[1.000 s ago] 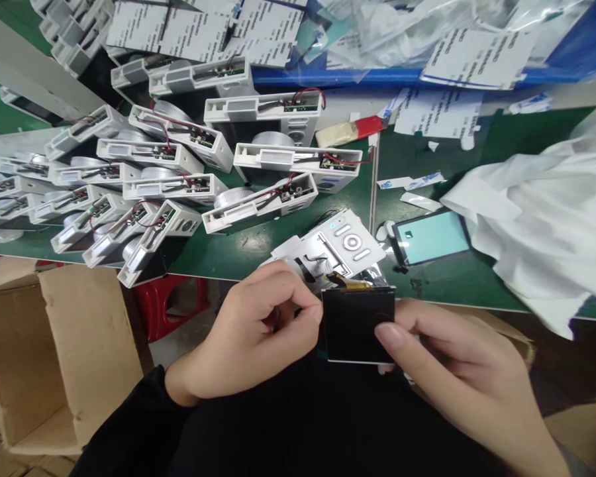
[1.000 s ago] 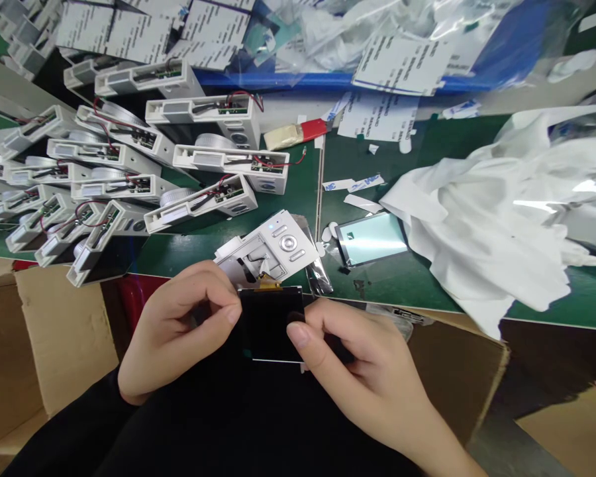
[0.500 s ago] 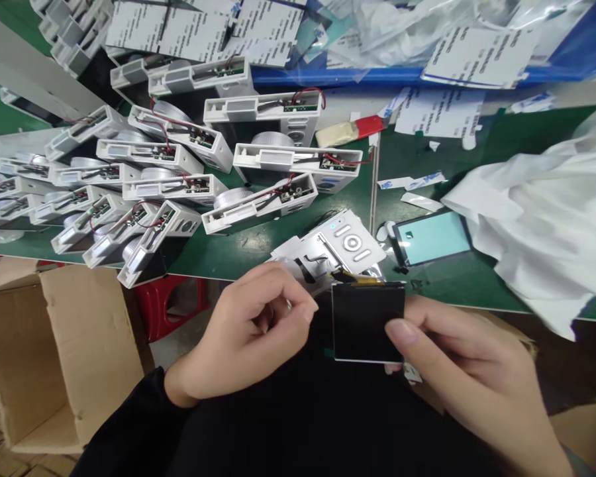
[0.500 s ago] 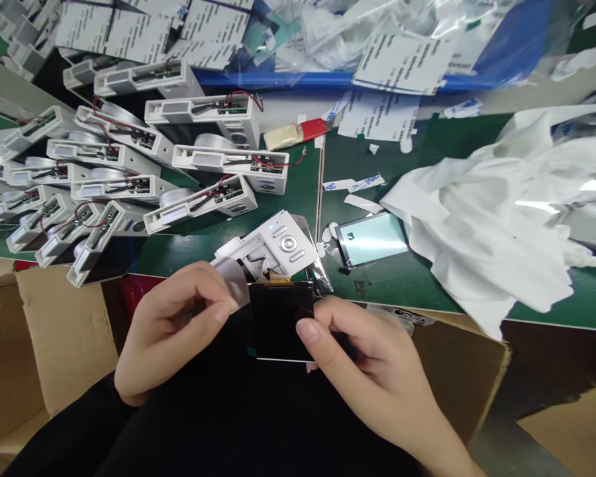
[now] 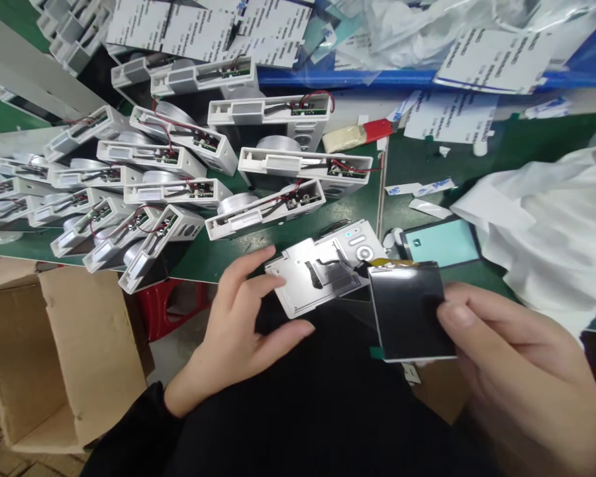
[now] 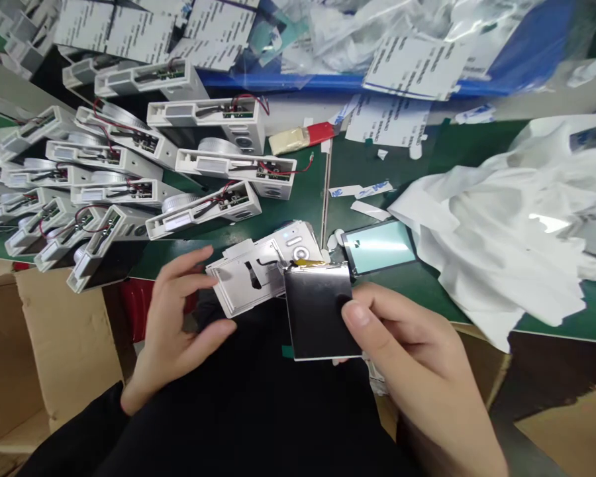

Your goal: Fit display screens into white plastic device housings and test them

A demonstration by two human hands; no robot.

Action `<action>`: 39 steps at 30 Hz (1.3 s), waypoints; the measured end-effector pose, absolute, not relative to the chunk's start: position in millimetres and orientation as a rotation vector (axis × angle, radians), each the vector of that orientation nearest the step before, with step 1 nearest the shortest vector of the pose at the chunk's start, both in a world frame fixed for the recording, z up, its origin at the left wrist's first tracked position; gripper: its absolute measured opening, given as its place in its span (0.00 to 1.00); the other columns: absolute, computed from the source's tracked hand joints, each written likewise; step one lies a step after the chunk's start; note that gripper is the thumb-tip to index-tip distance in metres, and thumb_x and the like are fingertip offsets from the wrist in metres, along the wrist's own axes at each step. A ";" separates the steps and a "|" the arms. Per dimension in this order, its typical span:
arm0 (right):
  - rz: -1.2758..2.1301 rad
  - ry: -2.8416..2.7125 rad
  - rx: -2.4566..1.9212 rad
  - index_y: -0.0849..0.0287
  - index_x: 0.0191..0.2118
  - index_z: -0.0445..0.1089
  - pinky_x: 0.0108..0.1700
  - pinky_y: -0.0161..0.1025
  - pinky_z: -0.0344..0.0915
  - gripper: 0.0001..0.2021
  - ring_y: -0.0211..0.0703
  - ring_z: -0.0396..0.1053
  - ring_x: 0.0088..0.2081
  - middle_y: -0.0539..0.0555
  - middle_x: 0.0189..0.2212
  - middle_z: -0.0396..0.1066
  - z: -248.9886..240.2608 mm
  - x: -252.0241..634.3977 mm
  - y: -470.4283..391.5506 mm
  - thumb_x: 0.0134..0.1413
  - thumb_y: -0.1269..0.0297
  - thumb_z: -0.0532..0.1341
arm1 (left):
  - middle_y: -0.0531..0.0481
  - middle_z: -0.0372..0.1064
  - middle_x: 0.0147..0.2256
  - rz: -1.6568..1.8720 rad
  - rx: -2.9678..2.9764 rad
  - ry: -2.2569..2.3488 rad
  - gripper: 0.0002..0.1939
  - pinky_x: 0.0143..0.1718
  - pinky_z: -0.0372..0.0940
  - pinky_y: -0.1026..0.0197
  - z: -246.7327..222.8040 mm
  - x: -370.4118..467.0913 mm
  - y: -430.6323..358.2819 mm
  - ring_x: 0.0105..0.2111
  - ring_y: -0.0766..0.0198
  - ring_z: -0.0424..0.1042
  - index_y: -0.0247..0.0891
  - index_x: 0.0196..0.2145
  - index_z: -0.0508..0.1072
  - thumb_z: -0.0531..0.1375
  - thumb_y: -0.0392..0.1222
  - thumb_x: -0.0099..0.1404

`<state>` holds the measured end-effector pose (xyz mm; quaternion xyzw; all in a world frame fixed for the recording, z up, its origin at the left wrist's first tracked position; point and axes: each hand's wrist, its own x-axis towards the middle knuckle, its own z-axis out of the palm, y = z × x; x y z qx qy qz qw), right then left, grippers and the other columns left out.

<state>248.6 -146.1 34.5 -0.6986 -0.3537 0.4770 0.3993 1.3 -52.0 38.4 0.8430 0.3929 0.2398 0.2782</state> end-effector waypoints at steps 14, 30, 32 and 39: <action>1.507 -0.607 -1.388 0.52 0.26 0.73 0.18 0.40 0.54 0.21 0.39 0.56 0.15 0.50 0.12 0.60 31.1 246.2 -112.9 0.69 0.49 0.59 | 0.24 0.72 0.58 0.499 2.605 0.823 0.40 0.41 0.78 0.52 21.8 5.5 -43.7 0.47 0.46 0.80 0.31 0.59 0.68 0.60 0.70 0.66; 0.796 -1.509 -1.695 0.49 0.52 0.77 0.36 0.36 0.76 0.11 0.41 0.80 0.32 0.51 0.37 0.82 26.6 222.8 -123.7 0.70 0.67 0.61 | 0.36 0.73 0.48 0.540 2.537 0.857 0.28 0.39 0.78 0.53 16.5 10.4 -45.7 0.44 0.51 0.78 0.35 0.54 0.71 0.63 0.61 0.70; 0.659 -1.691 -1.671 0.52 0.54 0.75 0.38 0.39 0.77 0.13 0.44 0.81 0.37 0.54 0.43 0.83 25.8 220.9 -119.9 0.70 0.70 0.59 | 0.37 0.73 0.48 0.518 2.541 0.862 0.26 0.39 0.78 0.54 16.3 10.2 -46.7 0.44 0.52 0.77 0.36 0.54 0.71 0.62 0.61 0.71; 0.409 -2.100 -1.604 0.61 0.51 0.76 0.29 0.40 0.70 0.13 0.43 0.77 0.27 0.51 0.29 0.79 33.1 225.2 -111.7 0.69 0.75 0.57 | 0.36 0.74 0.47 0.541 2.538 0.876 0.25 0.38 0.78 0.52 15.8 9.5 -47.0 0.42 0.51 0.77 0.37 0.52 0.72 0.62 0.61 0.71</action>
